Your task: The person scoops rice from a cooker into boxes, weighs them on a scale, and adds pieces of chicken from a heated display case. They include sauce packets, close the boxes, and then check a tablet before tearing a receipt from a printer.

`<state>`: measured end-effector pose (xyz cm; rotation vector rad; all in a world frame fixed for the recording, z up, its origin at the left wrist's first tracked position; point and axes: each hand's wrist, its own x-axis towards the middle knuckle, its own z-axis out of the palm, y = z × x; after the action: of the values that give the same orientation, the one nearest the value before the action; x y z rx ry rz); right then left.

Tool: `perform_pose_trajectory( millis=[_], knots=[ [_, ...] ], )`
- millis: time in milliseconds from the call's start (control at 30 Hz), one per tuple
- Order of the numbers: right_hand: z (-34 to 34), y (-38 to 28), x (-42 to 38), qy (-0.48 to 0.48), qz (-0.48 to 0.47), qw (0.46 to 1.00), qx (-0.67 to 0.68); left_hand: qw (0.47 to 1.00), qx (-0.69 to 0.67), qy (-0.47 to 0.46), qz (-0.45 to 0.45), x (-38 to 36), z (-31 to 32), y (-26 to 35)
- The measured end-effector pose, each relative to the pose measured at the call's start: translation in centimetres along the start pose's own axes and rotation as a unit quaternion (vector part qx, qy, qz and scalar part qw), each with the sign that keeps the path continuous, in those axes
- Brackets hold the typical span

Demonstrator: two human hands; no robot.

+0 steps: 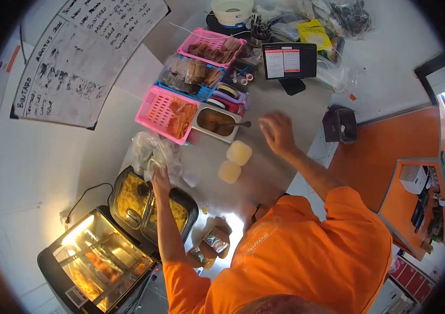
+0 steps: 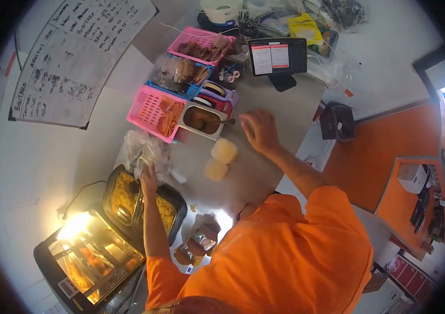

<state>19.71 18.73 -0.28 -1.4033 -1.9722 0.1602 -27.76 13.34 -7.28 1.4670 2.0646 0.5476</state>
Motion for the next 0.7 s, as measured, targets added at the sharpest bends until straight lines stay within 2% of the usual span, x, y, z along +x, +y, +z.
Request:
perform_pose_trajectory(
  millis=[67, 133, 200, 333, 400, 500, 567, 633, 700],
  knots=[
    [0.9, 4.2, 3.6, 0.101, 0.03, 0.989, -0.106, 0.987, 0.063, 0.115, 0.09, -3.7, -0.6, 1.3],
    [2.4, 9.6, 6.2, 0.147, 0.124, 0.952, -0.238, 0.988, 0.035, 0.122, 0.088, -8.2, -1.7, 2.5],
    [4.5, 14.8, 5.5, 0.12, 0.135, 0.949, -0.259, 0.986, 0.03, 0.135, 0.095, -13.0, -2.4, 3.5],
    [8.1, 19.3, 4.4, 0.068, 0.142, 0.948, -0.276, 0.977, -0.006, 0.212, 0.018, -22.6, -2.0, 3.8],
    [8.6, 20.2, 4.7, 0.062, 0.149, 0.951, -0.264, 0.965, -0.011, 0.255, -0.054, -26.8, -1.3, 3.8],
    [8.7, 20.9, 6.8, 0.088, 0.146, 0.953, -0.249, 0.949, -0.003, 0.304, -0.089, -31.8, 0.0, 2.6],
    [8.3, 21.2, 8.8, 0.11, 0.137, 0.954, -0.244, 0.927, 0.039, 0.357, -0.102, -34.9, 1.8, 3.7],
    [7.8, 21.5, 10.4, 0.123, 0.123, 0.955, -0.241, 0.892, 0.148, 0.398, -0.157, -37.9, 4.6, 4.7],
    [7.3, 21.6, 11.3, 0.121, 0.118, 0.954, -0.249, 0.854, 0.156, 0.477, -0.138, -40.8, 9.2, 1.7]
  ],
)
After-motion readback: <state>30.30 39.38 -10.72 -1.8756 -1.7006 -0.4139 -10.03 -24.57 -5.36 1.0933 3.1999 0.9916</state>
